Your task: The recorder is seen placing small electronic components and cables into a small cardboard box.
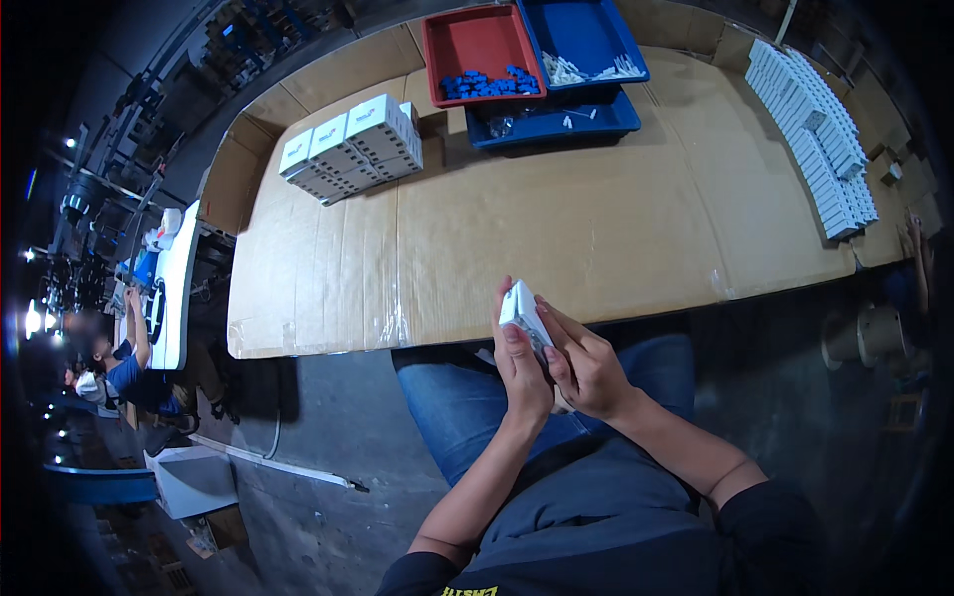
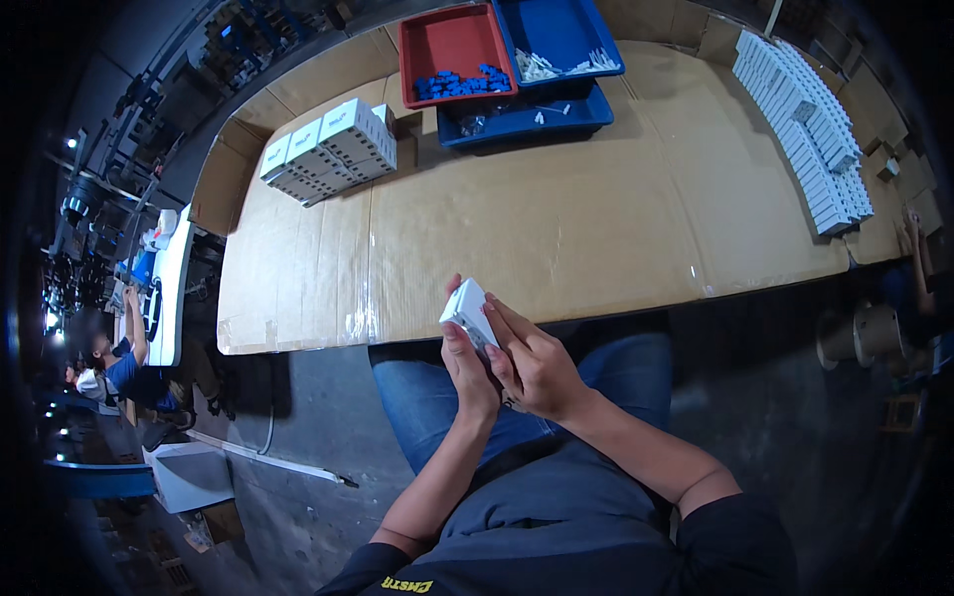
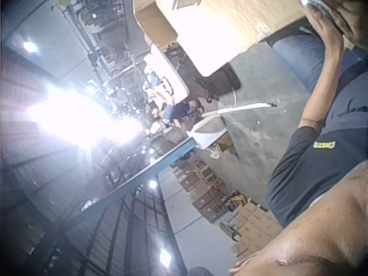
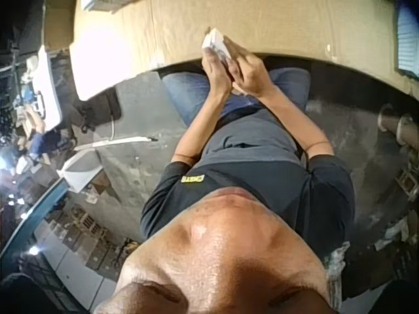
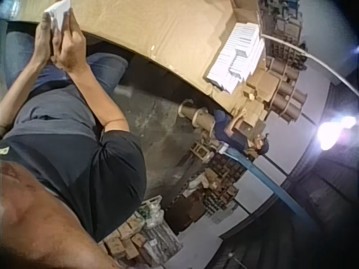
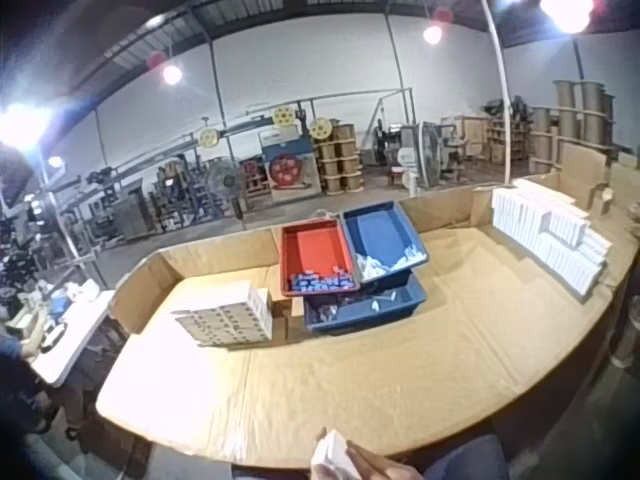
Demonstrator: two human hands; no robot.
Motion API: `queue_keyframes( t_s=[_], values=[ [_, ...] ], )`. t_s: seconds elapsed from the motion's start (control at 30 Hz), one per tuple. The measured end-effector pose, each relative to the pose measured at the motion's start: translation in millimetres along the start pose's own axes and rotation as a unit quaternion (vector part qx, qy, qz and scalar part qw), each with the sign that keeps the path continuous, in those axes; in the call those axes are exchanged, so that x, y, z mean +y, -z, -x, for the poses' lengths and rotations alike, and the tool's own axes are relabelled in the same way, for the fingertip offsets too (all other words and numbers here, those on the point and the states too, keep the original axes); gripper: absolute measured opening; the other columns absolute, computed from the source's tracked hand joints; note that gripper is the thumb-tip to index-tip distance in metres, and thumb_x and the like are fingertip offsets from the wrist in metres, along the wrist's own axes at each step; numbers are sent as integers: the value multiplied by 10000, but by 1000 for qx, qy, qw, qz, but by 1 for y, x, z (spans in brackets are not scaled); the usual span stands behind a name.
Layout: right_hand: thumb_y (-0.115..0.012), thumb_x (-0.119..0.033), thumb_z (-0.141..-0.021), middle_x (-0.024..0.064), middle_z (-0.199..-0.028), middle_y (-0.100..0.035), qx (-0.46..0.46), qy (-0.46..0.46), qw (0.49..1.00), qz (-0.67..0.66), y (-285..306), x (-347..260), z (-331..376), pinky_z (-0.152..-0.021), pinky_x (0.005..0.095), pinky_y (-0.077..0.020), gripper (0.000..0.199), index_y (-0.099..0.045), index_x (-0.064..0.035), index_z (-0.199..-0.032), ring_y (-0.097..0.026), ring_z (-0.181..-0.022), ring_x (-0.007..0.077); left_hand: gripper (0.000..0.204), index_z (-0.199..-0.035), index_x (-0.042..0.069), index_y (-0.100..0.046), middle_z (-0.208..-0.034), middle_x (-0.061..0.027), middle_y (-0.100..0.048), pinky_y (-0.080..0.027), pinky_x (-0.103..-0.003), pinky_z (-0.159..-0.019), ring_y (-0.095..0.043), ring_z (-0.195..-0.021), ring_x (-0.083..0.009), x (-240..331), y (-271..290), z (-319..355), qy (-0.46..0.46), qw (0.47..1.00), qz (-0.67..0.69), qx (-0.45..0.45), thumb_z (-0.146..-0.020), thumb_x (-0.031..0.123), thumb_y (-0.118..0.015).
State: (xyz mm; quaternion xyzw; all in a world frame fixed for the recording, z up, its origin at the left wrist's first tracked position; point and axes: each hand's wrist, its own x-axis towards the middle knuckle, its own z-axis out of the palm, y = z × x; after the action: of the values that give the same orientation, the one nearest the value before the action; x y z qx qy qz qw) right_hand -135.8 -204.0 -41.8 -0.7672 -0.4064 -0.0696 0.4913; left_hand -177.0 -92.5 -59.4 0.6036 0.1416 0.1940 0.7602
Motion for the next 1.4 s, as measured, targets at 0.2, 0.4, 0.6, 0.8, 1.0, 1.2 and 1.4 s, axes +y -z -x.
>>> queue_keyframes(
  t_s=[0.2, 0.4, 0.6, 0.8, 1.0, 1.2, 1.4],
  values=[
    [-559, -302, -1073, 214, -1384, -609, 43, -143, 955, -257, -11, 8, -8, -1070, 359, -474, 516, -512, 42, -1456, -602, -1286, 297, 1035, -1613, 38, -218, -1441, -137, -457, -482, -341, -987, -550, -1187, -209, 22, -2, -7, -52, 997, 52, 31, -951, 818, -376],
    [-531, -500, -1060, 44, -1126, -696, -55, -418, 659, -622, -8, 51, 12, -964, 332, -509, 509, -636, -52, -1278, -644, -1099, 129, 1055, -1595, 5, -248, -1480, -186, -424, -441, -399, -1035, -525, -1257, -269, 25, -5, 2, -72, 996, 42, -14, -936, 821, -365],
    [-560, -559, -1016, 25, -1037, -698, -80, -403, 624, -665, -9, 47, 14, -805, 364, -581, 521, -642, -77, -1196, -705, -930, 164, 1001, -1561, -53, -297, -1528, -229, -379, -332, -435, -1135, -443, -1341, -320, -4, 6, 0, -142, 987, -36, -70, -970, 755, -296],
    [-574, -477, -1043, 72, -1088, -704, -53, -425, 649, -629, -13, 53, 10, -797, 344, -611, 463, -596, -70, -1263, -722, -961, 174, 1037, -1576, -88, -249, -1397, -229, -439, -400, -424, -1075, -494, -1260, -318, 10, -2, 3, -120, 991, -20, -50, -901, 671, -456],
    [-624, -309, -1056, 125, -1282, -643, 24, -372, 797, -475, 2, -4, -11, -939, 318, -549, 514, -477, 22, -1420, -637, -1149, 163, 1006, -1578, -82, -260, -1511, -245, -360, -378, -449, -1114, -462, -1325, -326, -11, 13, -11, -228, 959, -163, -35, -889, 620, -476],
    [-595, -259, -1073, 131, -1373, -604, 14, -326, 814, -480, -10, -22, -8, -1023, 278, -471, 579, -402, 30, -1536, -582, -1201, 126, 1004, -1491, -121, -377, -1359, -294, -478, -409, -487, -1046, -476, -1248, -397, -2, 9, -16, -292, 932, -217, 1, -925, 701, -486],
    [-469, -314, -1122, 62, -1254, -648, -15, -286, 862, -418, -15, -19, 5, -947, 235, -467, 554, -410, 41, -1542, -571, -1087, 68, 890, -1305, -133, -532, -1243, -295, -549, -480, -481, -952, -568, -1138, -412, -3, 10, -14, -294, 931, -209, 58, -935, 673, -459]
  ],
)
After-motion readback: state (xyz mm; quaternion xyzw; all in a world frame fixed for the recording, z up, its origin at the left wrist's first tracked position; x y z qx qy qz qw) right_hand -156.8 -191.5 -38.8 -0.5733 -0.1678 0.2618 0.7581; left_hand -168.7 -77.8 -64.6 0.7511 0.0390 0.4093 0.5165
